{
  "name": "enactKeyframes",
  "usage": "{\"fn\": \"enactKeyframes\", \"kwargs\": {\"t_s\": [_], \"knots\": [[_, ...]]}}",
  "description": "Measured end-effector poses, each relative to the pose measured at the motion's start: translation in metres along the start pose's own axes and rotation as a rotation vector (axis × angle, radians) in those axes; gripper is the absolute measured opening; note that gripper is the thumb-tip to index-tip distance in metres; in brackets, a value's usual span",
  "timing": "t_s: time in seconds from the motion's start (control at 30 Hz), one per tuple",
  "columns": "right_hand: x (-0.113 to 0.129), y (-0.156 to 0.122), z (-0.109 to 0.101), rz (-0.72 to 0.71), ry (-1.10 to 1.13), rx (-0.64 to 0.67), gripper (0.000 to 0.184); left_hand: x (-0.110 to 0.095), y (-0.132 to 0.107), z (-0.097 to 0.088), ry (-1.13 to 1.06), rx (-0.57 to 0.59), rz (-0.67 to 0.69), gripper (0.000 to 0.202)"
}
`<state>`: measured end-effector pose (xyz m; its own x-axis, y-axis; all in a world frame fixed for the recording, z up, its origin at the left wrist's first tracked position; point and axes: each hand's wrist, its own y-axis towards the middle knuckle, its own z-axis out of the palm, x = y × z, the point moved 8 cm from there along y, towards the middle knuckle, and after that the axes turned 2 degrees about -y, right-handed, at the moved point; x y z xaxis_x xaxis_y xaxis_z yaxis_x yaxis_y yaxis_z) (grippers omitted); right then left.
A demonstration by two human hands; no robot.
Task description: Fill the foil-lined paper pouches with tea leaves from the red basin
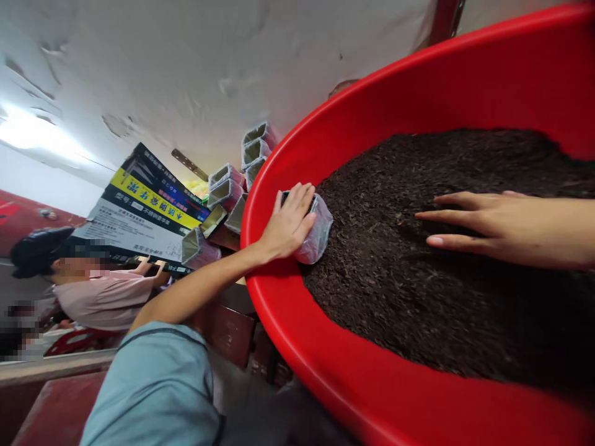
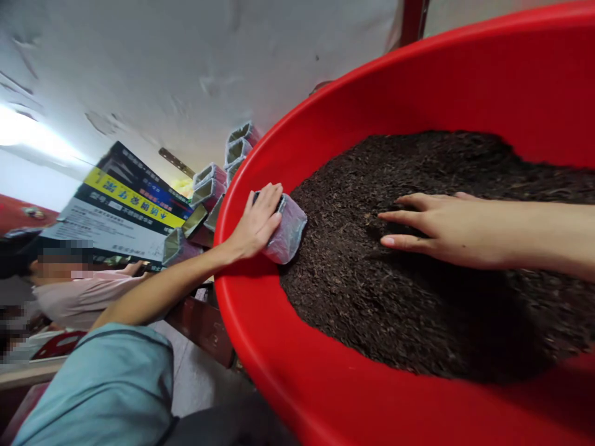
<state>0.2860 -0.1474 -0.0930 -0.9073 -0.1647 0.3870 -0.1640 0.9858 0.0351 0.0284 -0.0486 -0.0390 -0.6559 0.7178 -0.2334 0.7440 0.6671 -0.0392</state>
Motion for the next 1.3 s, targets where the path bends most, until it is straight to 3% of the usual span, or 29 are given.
{"fn": "enactKeyframes", "kwargs": {"t_s": [0.07, 0.17, 0.27, 0.4, 0.47, 0.67, 0.87, 0.97, 1.1, 1.2, 1.3], "knots": [[-0.001, -0.001, 0.014, 0.011, -0.081, 0.087, 0.083, 0.004, 0.002, -0.007, -0.158, 0.014, 0.001, 0.069], [-0.003, 0.0, 0.03, 0.056, -0.2, 0.213, 0.073, 0.014, 0.001, -0.036, -0.446, -0.113, -0.001, 0.067], [0.0, 0.0, 0.04, 0.091, -0.308, 0.346, 0.069, 0.015, -0.013, -0.054, -0.5, -0.18, 0.033, 0.07], [0.012, 0.001, 0.044, 0.058, -0.429, 0.398, 0.062, -0.003, -0.042, -0.022, -0.129, 0.125, 0.103, 0.081], [0.017, 0.004, 0.043, 0.019, -0.439, 0.378, 0.055, -0.009, -0.053, -0.006, 0.038, 0.216, 0.134, 0.088], [0.02, 0.015, 0.037, 0.021, -0.356, 0.305, 0.041, -0.007, -0.062, 0.006, 0.175, 0.203, 0.194, 0.092], [0.031, 0.018, 0.012, -0.06, -0.31, 0.087, 0.049, 0.003, -0.074, -0.001, 0.085, 0.037, 0.191, 0.092], [0.055, 0.028, -0.022, -0.1, -0.245, -0.068, 0.053, 0.009, -0.078, -0.015, -0.078, -0.156, 0.172, 0.087], [0.12, 0.06, -0.057, -0.258, -0.151, -0.221, 0.042, 0.03, -0.083, -0.028, -0.31, -0.406, -0.02, 0.074], [0.173, 0.09, -0.053, -0.46, -0.115, -0.242, 0.037, 0.032, -0.087, -0.028, -0.386, -0.494, -0.05, 0.069], [0.213, 0.112, -0.03, -0.692, -0.138, -0.235, 0.037, 0.036, -0.091, -0.03, -0.427, -0.592, -0.089, 0.067]]}}
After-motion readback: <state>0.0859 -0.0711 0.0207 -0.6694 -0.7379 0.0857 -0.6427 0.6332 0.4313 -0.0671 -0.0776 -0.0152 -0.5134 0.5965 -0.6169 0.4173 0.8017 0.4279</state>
